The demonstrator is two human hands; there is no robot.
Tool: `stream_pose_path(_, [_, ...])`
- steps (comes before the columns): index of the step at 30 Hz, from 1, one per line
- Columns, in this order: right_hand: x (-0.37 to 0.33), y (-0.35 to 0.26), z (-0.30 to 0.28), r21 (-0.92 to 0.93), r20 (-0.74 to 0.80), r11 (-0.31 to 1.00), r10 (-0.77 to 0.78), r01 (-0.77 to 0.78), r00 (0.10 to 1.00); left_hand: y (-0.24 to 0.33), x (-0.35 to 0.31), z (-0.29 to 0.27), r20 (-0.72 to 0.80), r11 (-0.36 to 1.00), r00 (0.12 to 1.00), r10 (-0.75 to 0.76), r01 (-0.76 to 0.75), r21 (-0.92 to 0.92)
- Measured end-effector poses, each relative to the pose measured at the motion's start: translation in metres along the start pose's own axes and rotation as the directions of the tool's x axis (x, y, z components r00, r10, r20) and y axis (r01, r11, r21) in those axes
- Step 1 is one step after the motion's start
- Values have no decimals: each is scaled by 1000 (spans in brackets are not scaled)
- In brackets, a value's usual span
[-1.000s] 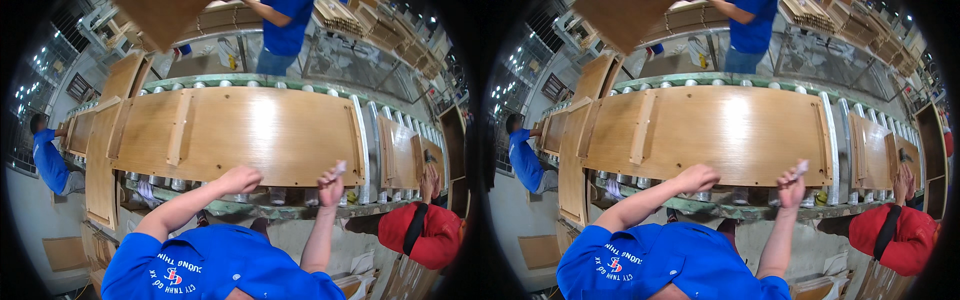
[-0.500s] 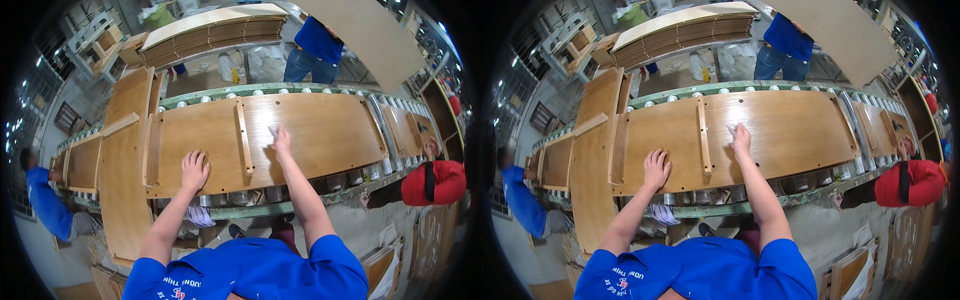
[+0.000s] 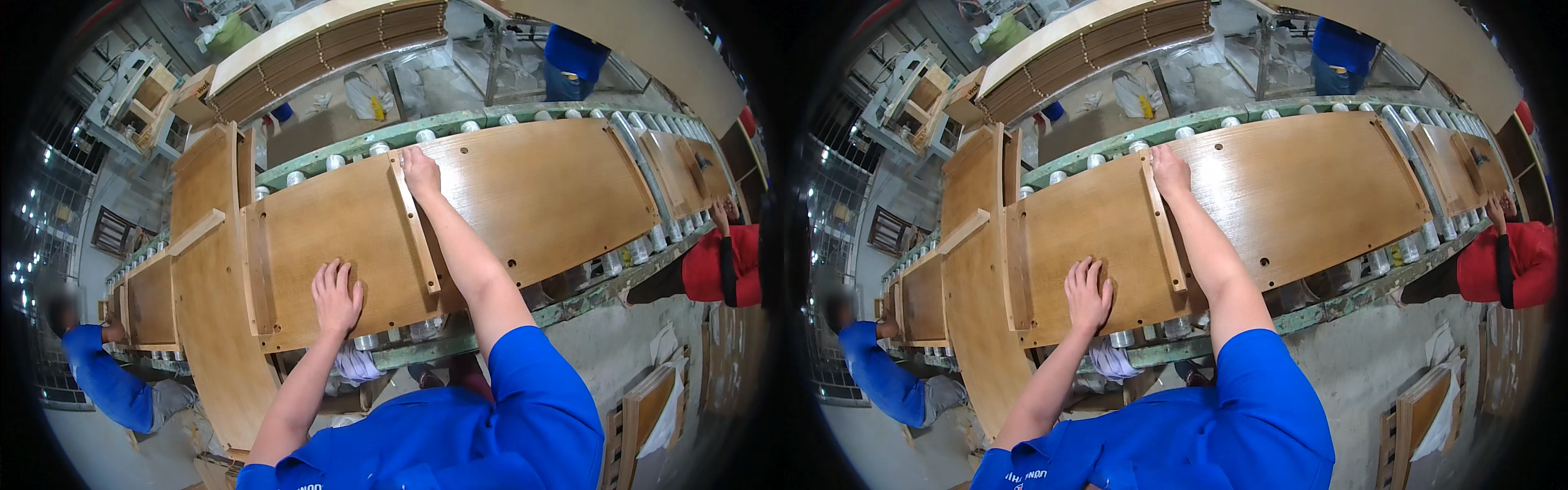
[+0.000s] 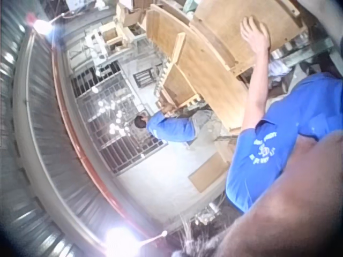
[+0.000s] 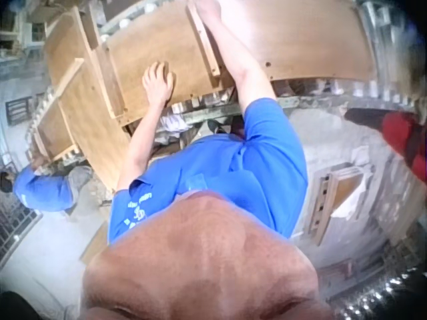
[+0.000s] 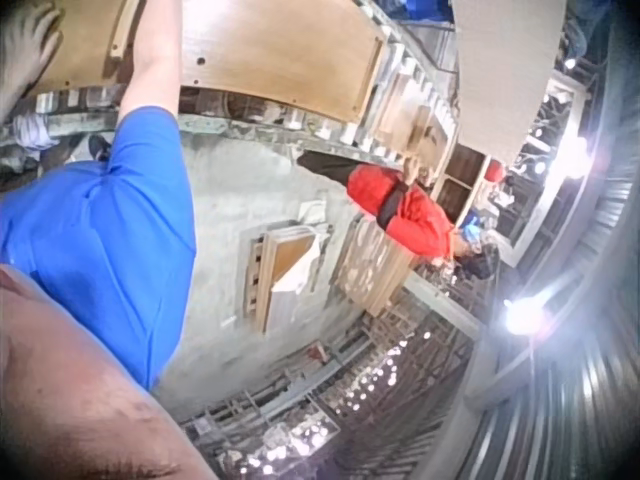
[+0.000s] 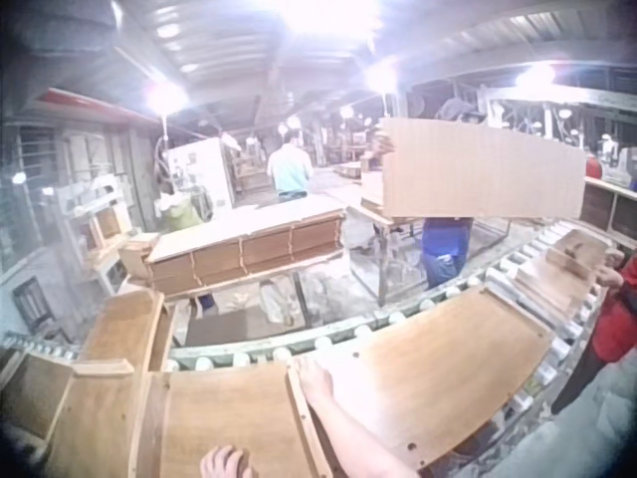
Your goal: The person wipes the surface of a large wooden panel on a roller conveyor using a cloth. They then move to a stack of panels on the floor, remove protective plastic sheets, and wipe the exposed surfaces. The person handles the panels one at a time, cleaning them thoroughly before moving to the next.
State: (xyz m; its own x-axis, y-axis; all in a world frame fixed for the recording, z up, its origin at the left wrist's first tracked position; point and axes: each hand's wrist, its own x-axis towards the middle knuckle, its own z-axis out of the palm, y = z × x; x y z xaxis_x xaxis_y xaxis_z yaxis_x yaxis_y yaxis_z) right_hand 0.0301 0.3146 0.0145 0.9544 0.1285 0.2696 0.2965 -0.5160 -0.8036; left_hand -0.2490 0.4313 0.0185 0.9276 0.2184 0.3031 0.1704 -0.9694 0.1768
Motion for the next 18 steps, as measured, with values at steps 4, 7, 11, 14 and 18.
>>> stream_pose_path(4, [-13, 11, -17, -111, 2, 987, -120, 119, 993, 7, -1, 2, 26, 1000, 1000, -7, 8, -16])
stream_pose_path(7, [-41, 14, -31, -140, -17, 972, -193, 189, 981, 6, -1, 5, 21, 1000, 1000, -3, 3, 1])
stream_pose_path(11, [-96, 17, -57, -120, 19, 974, -192, 193, 981, 5, -3, 8, 32, 1000, 999, 4, -4, 9])
stream_pose_path(14, [-141, 14, -78, -63, 37, 977, -203, 205, 979, 1, -5, 8, 32, 999, 999, 10, -11, 34])
stream_pose_path(18, [-193, 18, -106, -21, 21, 979, -202, 202, 979, 5, -4, 13, 26, 998, 999, 40, -41, 43])
